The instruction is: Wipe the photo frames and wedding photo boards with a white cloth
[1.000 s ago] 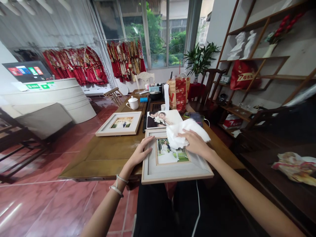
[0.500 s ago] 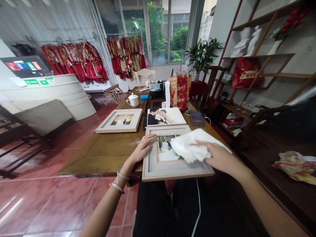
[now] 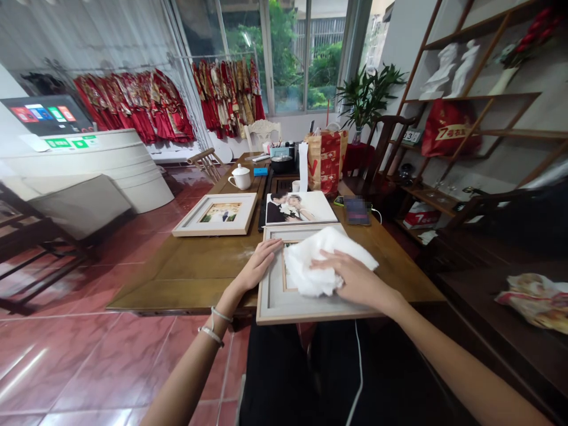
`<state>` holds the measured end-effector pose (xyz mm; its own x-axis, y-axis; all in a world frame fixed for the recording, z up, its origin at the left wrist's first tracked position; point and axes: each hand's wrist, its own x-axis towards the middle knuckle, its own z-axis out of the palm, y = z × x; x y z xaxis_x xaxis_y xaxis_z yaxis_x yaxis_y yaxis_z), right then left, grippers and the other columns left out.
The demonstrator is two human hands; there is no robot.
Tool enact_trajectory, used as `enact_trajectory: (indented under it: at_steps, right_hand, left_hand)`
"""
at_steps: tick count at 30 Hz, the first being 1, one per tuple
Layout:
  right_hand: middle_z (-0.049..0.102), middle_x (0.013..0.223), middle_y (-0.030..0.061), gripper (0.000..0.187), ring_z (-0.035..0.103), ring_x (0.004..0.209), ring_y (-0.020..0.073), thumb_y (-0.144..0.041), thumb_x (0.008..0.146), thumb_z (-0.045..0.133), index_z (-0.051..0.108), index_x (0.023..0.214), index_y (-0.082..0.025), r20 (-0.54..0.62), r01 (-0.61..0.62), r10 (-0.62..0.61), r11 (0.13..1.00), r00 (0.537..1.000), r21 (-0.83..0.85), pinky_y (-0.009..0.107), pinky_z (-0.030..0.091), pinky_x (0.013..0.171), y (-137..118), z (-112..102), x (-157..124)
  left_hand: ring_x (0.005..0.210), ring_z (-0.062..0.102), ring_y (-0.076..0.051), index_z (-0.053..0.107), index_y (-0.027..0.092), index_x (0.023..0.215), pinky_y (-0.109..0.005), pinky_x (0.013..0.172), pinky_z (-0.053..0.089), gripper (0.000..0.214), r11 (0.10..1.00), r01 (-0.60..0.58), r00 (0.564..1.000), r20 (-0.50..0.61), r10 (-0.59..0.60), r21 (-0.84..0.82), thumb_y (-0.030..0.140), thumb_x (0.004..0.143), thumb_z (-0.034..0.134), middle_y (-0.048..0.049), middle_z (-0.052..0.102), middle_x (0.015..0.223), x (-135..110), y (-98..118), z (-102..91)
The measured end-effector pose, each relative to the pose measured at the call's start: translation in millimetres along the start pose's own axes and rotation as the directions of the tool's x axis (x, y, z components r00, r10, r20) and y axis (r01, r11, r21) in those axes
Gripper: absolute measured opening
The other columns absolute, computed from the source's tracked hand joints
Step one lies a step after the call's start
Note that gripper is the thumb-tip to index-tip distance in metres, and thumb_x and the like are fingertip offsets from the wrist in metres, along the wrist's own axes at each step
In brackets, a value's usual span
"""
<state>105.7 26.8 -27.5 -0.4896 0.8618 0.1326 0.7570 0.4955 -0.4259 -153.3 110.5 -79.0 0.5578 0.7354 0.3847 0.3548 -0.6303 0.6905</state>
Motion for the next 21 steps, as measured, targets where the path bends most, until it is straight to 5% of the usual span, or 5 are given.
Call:
enact_trajectory:
  at_steps: [6, 9, 13, 18, 21]
  right_hand:
    - [0.062, 0.122, -0.0026, 0.045, 0.048, 0.122, 0.0216, -0.012, 0.073, 0.051, 0.064, 0.112, -0.029, 0.192, 0.068, -0.123, 0.96, 0.974, 0.273, 0.035, 0.035, 0.103, -24.4, -33.3, -52.4]
    - [0.063, 0.12, -0.0009, 0.046, 0.055, 0.114, 0.0235, -0.012, 0.071, 0.052, 0.064, 0.111, -0.03, 0.196, -0.084, 0.054, 0.985, 0.979, 0.148, 0.034, 0.041, 0.097, -11.8, -44.9, -60.8]
    - [0.06, 0.124, 0.0058, 0.06, 0.053, 0.115, 0.0281, -0.005, 0.062, 0.049, 0.062, 0.116, -0.026, 0.007, -0.293, 0.295, 0.952, 0.956, -0.087, 0.039, 0.041, 0.096, -1.0, -32.6, -43.0]
    - [0.062, 0.122, 0.0059, 0.061, 0.043, 0.126, 0.0249, -0.003, 0.062, 0.051, 0.06, 0.119, -0.023, -0.014, -0.01, 0.011, 0.999, 1.0, 0.045, 0.038, 0.033, 0.104, -25.3, -0.4, -3.2]
    - [0.062, 0.122, 0.0036, 0.061, 0.043, 0.126, 0.0211, -0.004, 0.062, 0.054, 0.059, 0.12, -0.024, 0.042, 0.247, -0.261, 0.946, 0.964, 0.211, 0.036, 0.027, 0.108, -42.0, 9.5, 7.2]
  left_hand:
    - [0.13, 0.034, -0.023, 0.049, 0.023, 0.13, -0.045, 0.112, 0.02, 0.04, 0.999, -0.041, 0.999, 0.001, 0.041, -0.006, 0.034, 0.095, 0.033, -0.0074, 0.046, 0.136, 0.1, -2.4, 0.4]
    - [0.13, 0.034, -0.023, 0.051, 0.024, 0.129, -0.046, 0.112, 0.02, 0.039, 0.998, -0.066, 0.998, 0.005, 0.066, -0.013, 0.032, 0.095, 0.032, -0.0074, 0.046, 0.136, -0.2, -4.5, 0.1]
    - [0.13, 0.034, -0.023, 0.051, 0.024, 0.128, -0.046, 0.112, 0.02, 0.039, 0.997, -0.073, 0.997, 0.002, 0.073, -0.01, 0.031, 0.095, 0.032, -0.0076, 0.046, 0.137, -0.2, -5.6, 0.0]
    - [0.129, 0.035, -0.024, 0.052, 0.025, 0.127, -0.047, 0.111, 0.022, 0.038, 0.997, -0.071, 0.997, -0.008, 0.071, -0.012, 0.033, 0.094, 0.033, -0.0075, 0.047, 0.135, -0.4, -4.7, 0.0]
    - [0.13, 0.034, -0.023, 0.052, 0.026, 0.127, -0.045, 0.112, 0.021, 0.038, 0.996, -0.076, 0.997, -0.02, 0.076, -0.039, 0.034, 0.094, 0.036, -0.0072, 0.047, 0.135, -0.9, -3.8, 0.4]
